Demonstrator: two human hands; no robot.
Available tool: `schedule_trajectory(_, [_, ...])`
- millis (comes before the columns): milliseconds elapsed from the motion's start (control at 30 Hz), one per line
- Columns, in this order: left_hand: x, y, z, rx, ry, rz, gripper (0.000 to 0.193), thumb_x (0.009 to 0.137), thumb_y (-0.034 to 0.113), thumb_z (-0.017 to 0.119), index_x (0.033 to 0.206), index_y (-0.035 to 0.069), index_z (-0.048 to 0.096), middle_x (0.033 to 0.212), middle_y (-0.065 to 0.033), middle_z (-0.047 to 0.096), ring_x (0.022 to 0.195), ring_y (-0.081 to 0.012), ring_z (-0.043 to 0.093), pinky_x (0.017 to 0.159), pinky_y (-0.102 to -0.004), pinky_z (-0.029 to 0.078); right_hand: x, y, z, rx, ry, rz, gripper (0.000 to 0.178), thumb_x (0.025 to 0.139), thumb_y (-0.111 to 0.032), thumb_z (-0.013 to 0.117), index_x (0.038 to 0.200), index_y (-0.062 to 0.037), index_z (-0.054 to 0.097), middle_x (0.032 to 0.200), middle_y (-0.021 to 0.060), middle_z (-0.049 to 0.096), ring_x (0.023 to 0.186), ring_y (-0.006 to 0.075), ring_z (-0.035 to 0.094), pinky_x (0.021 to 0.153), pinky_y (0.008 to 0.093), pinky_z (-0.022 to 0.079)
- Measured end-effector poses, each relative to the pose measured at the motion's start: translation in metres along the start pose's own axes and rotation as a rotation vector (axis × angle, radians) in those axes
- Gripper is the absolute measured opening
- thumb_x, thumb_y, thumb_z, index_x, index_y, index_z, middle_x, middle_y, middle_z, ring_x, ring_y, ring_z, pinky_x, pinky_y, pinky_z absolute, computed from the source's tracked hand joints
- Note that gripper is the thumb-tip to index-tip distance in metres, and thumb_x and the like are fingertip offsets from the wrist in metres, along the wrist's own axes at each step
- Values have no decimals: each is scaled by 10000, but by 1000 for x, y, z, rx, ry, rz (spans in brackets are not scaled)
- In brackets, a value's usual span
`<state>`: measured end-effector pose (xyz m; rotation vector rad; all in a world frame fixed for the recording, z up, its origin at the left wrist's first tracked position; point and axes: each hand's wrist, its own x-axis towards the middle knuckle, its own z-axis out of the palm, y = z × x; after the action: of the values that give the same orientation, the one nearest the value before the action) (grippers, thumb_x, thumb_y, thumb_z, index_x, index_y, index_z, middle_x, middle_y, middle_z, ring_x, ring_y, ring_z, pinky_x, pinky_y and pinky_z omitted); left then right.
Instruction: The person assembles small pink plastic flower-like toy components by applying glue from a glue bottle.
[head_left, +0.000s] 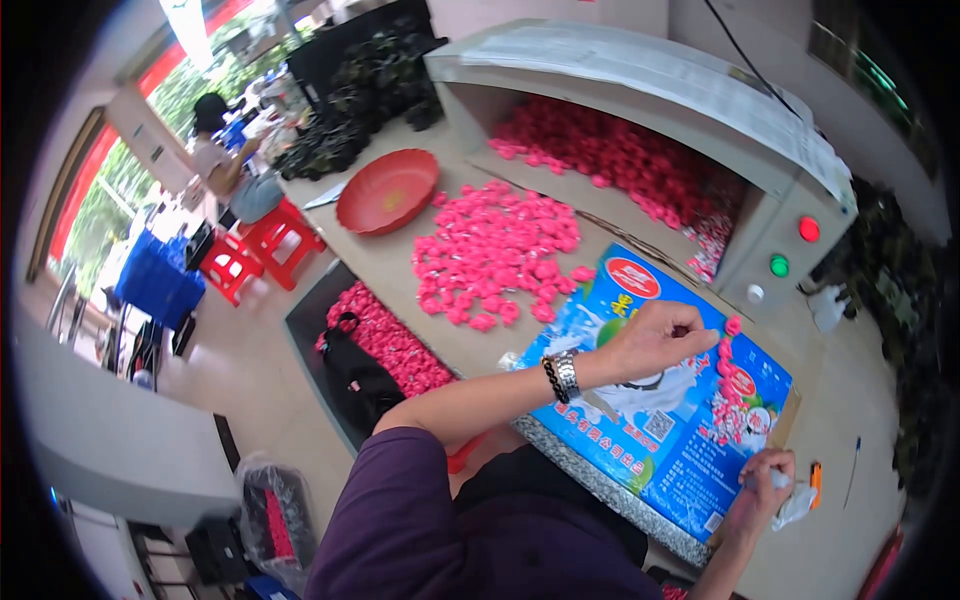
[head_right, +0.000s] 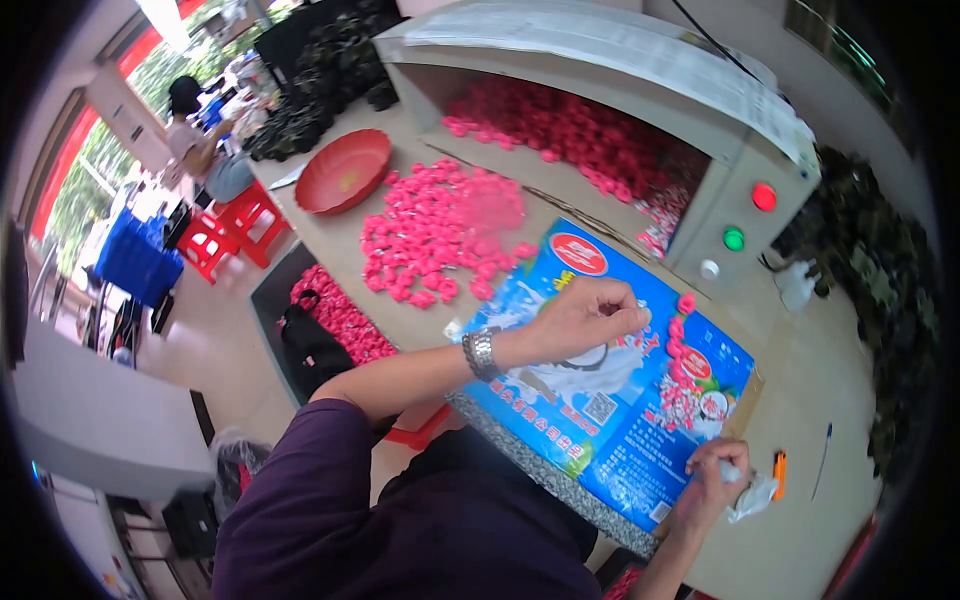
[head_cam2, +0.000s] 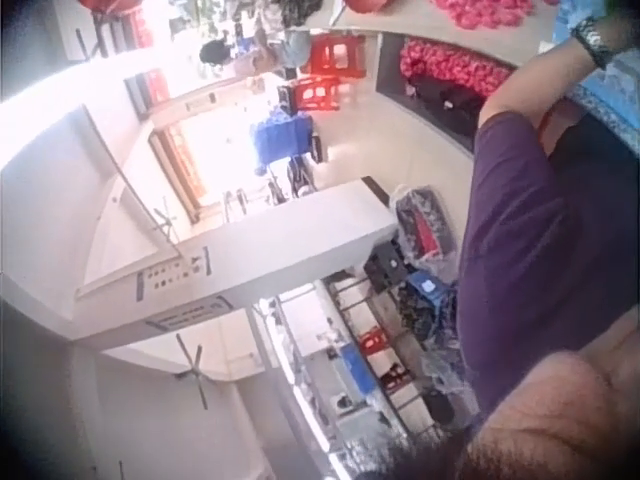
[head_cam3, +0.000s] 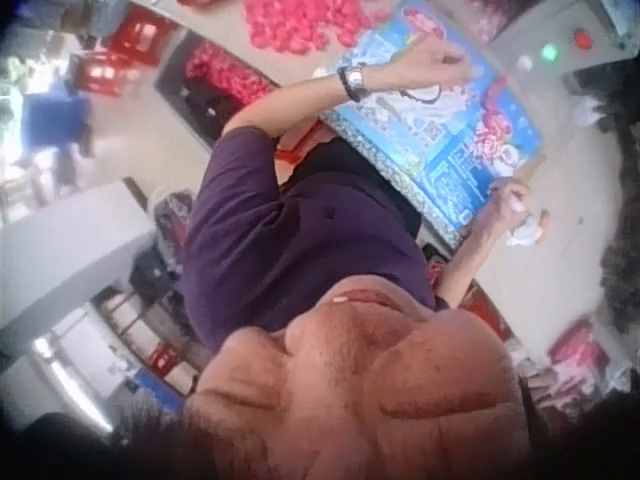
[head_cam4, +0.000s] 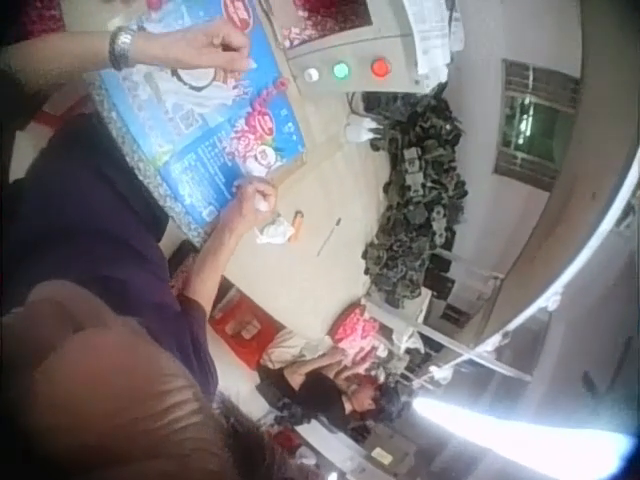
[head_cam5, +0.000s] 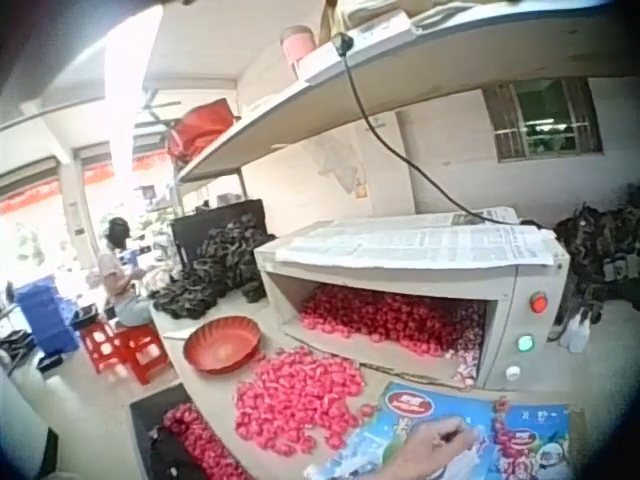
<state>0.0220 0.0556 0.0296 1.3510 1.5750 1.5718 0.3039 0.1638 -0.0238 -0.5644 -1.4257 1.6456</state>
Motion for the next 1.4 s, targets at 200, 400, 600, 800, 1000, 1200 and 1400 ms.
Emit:
schedule_trajectory(200, [-70,146,-38,-569,68,848,551,1004,332,366,512,94,433,472,-39,413,398,-159,325,646,-350,444,1,7,5,28,-56,-11,195,887,-141,642,847,-64,468,738,43,491,631,109,479,519,221,368])
schedule_trajectory(400, [-123,211,-22,-700,107,1472,535,971,297,382,468,115,411,438,-32,433,339,-145,385,583,-428,536,8,9,-10,-6,3,-45,186,889,-131,641,846,-68,471,739,37,496,637,102,487,512,216,367])
schedule_trajectory(600, [-144,252,-24,-376,139,1653,506,991,155,435,488,115,457,441,-19,443,418,-173,535,739,-322,582,11,15,-9,19,-3,-28,179,886,-121,640,842,-75,473,714,37,507,618,99,489,505,214,368])
schedule_trajectory(800, [-187,243,-29,-235,72,1754,462,982,121,437,523,95,484,485,-19,473,459,-148,544,756,-327,582,9,19,-11,-13,15,-51,180,876,-121,644,842,-82,472,697,35,514,593,96,491,492,207,369])
schedule_trajectory(1000, [-187,280,-40,-29,34,1807,445,975,101,431,536,87,502,510,-22,485,470,-142,538,791,-371,585,10,22,-12,19,31,-45,177,866,-114,646,843,-89,473,686,31,514,583,99,495,486,207,370])
schedule_trajectory(1200, [-203,292,-39,14,-58,1817,453,981,110,413,539,78,509,521,-35,492,472,-157,538,749,-392,593,12,23,-14,35,27,-71,177,861,-108,648,841,-95,472,677,28,508,584,103,499,483,213,374])
schedule_trajectory(1400, [-213,309,-38,-42,-175,1712,466,985,117,401,532,75,501,524,-51,501,475,-167,543,712,-401,592,10,19,-11,48,26,-91,179,856,-97,649,840,-95,471,674,27,505,581,105,499,482,213,375])
